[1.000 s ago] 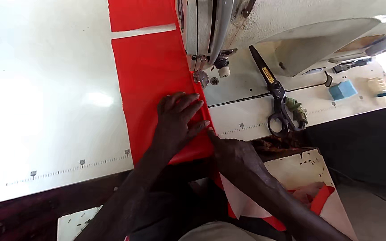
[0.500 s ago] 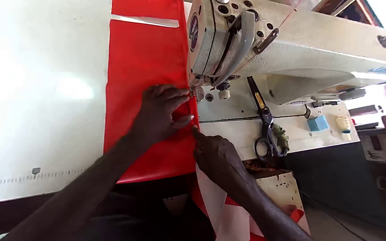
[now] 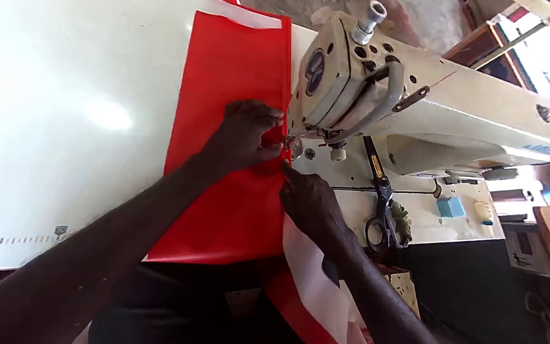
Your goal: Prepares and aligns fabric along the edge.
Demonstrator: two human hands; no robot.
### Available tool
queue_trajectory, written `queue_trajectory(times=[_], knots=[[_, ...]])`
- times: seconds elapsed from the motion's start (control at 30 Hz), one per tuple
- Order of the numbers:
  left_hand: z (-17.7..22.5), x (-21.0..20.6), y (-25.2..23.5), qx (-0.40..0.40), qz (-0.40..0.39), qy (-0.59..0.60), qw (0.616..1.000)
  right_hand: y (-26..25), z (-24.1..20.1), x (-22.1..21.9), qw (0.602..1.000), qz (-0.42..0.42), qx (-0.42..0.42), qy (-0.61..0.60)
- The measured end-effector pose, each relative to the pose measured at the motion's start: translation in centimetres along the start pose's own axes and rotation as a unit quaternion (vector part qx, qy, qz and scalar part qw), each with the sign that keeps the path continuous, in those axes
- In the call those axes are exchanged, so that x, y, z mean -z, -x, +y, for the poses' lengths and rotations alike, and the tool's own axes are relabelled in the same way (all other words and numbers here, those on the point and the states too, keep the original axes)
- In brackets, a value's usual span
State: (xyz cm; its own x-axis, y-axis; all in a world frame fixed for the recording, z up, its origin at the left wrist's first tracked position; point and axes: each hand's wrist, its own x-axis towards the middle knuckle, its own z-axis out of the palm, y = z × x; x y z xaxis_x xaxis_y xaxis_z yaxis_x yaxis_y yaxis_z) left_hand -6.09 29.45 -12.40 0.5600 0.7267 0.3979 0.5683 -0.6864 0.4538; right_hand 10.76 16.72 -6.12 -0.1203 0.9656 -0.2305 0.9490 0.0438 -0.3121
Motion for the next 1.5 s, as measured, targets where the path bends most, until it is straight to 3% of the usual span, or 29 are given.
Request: queue_trajectory(times=[0.3, 0.4, 0.53, 0.57, 0.63, 0.7, 0.73, 0.8, 0.87, 0.9, 0.93, 1.0, 1.03, 1.1, 1.17, 1.23, 1.3, 1.4, 1.47, 1.5], knots=[[-0.6, 0.1, -0.6, 0.023, -0.012, 0.012, 1.0, -0.3, 0.2, -1.0, 0.999, 0.033, -0.037, -0.013], [-0.5, 0.0, -0.6, 0.023, -0.022, 0.013, 0.999, 1.6, 1.1, -1.5, 0.994, 0.104, 0.002, -0.029], [-0.6, 0.3, -0.4, 0.004, 0.017, 0.046, 0.999, 7.4, -0.3, -2.1, 0.953, 0.26, 0.109, -0.107], [-0.6, 0.5, -0.3, -0.008, 0.053, 0.059, 0.997, 9.3, -1.0, -2.6, 0.947, 0.249, 0.119, -0.163], [0.6, 1.5, 1.1, -0.01, 0.119, 0.084, 0.989, 13.0, -2.1, -4.7, 0.939, 0.098, 0.085, -0.32], [3.0, 3.4, 4.3, 0.012, 0.163, 0.118, 0.98, 14.8, -1.8, -8.0, 0.869, -0.092, -0.016, -0.485], [4.6, 4.5, 6.5, 0.025, 0.178, 0.132, 0.975, 15.1, -1.4, -9.9, 0.819, -0.127, -0.07, -0.555], [7.9, 5.6, 12.4, 0.067, 0.22, 0.17, 0.958, 14.6, -0.7, -13.7, 0.737, -0.084, -0.15, -0.654], [11.1, 5.2, 18.8, 0.16, 0.259, 0.226, 0.925, 12.9, -0.3, -15.8, 0.713, -0.011, -0.196, -0.673], [12.5, 4.7, 21.6, 0.213, 0.27, 0.245, 0.907, 11.9, -0.3, -16.2, 0.73, 0.006, -0.208, -0.651], [13.7, 3.9, 24.0, 0.25, 0.284, 0.26, 0.889, 11.1, -0.1, -16.3, 0.772, 0.007, -0.208, -0.6], [15.1, 2.6, 27.2, 0.303, 0.312, 0.294, 0.851, 9.9, 0.4, -15.4, 0.883, -0.067, -0.173, -0.432], [15.5, 2.3, 28.2, 0.322, 0.322, 0.305, 0.836, 9.6, 0.8, -15.1, 0.912, -0.115, -0.142, -0.366], [15.6, 2.6, 29.5, 0.363, 0.311, 0.324, 0.816, 10.1, 1.1, -14.2, 0.911, -0.178, -0.084, -0.361], [14.8, 3.3, 30.2, 0.408, 0.263, 0.35, 0.801, 11.9, 0.6, -11.8, 0.855, -0.221, -0.057, -0.466], [13.7, 4.0, 31.1, 0.4, 0.189, 0.408, 0.799, 14.4, -0.8, -8.2, 0.734, -0.234, -0.016, -0.637], [13.1, 4.8, 31.6, 0.343, 0.089, 0.479, 0.803, 15.9, -2.7, -5.0, 0.613, -0.203, 0.03, -0.763], [13.9, 5.3, 31.5, 0.284, -0.029, 0.537, 0.794, 14.7, -5.3, -0.8, 0.452, -0.164, 0.165, -0.861], [14.8, 6.2, 30.6, 0.267, -0.062, 0.553, 0.786, 12.7, -6.6, 1.4, 0.397, -0.168, 0.204, -0.879], [15.8, 7.1, 29.9, 0.246, -0.066, 0.566, 0.784, 12.0, -7.0, 2.1, 0.402, -0.163, 0.206, -0.877]])
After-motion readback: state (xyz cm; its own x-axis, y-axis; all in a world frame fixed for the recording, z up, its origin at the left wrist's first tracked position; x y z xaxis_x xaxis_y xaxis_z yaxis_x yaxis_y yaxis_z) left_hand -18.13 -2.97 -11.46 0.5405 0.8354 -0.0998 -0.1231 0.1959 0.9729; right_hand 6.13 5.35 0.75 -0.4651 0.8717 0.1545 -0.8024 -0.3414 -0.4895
